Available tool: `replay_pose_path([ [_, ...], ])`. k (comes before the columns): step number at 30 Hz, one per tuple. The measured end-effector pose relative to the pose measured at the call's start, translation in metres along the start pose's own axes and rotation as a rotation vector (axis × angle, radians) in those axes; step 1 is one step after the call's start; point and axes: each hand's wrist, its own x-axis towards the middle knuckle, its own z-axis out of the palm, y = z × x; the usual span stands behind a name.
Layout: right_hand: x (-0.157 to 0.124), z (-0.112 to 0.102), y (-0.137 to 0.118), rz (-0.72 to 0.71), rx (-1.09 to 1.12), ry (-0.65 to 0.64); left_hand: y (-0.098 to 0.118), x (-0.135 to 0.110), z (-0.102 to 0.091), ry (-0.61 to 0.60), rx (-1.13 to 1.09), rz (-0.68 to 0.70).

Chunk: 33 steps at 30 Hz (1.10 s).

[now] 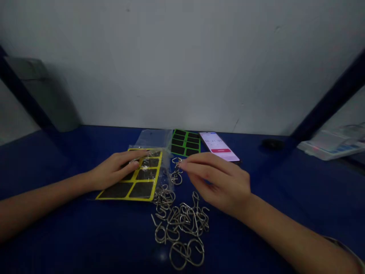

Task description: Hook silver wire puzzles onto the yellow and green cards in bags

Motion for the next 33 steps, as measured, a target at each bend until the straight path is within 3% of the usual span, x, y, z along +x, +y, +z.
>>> replay_pose_path([
  [5,-0.003,0.0,0.001,-0.111,-0.022,-0.142,0.0,0.0,0.0,0.007,-0.034,0.005],
  [9,-0.005,0.004,0.0,-0.149,0.022,-0.178,0.0,0.0,-0.001,-0.001,-0.08,0.04],
  [15,0.0,0.009,0.001,0.043,0.117,-0.197,0.0,0.0,0.0,-0.003,-0.079,0.041],
  [20,0.001,0.009,0.005,0.206,0.062,0.029,0.0,0.001,0.0,-0.003,-0.061,0.032],
  [23,-0.001,0.009,0.007,0.196,0.075,-0.071,0.0,0.0,0.0,-0.001,-0.054,0.029],
  [27,-0.001,0.009,0.009,0.16,0.036,0.036,0.0,0.0,0.001,0.009,-0.055,0.032],
  [31,0.001,0.007,0.008,0.113,0.075,-0.097,0.0,-0.001,0.001,0.009,-0.051,0.026],
  [33,0.001,0.006,0.006,0.094,0.022,-0.022,0.0,-0.001,0.001,0.009,-0.055,0.021],
])
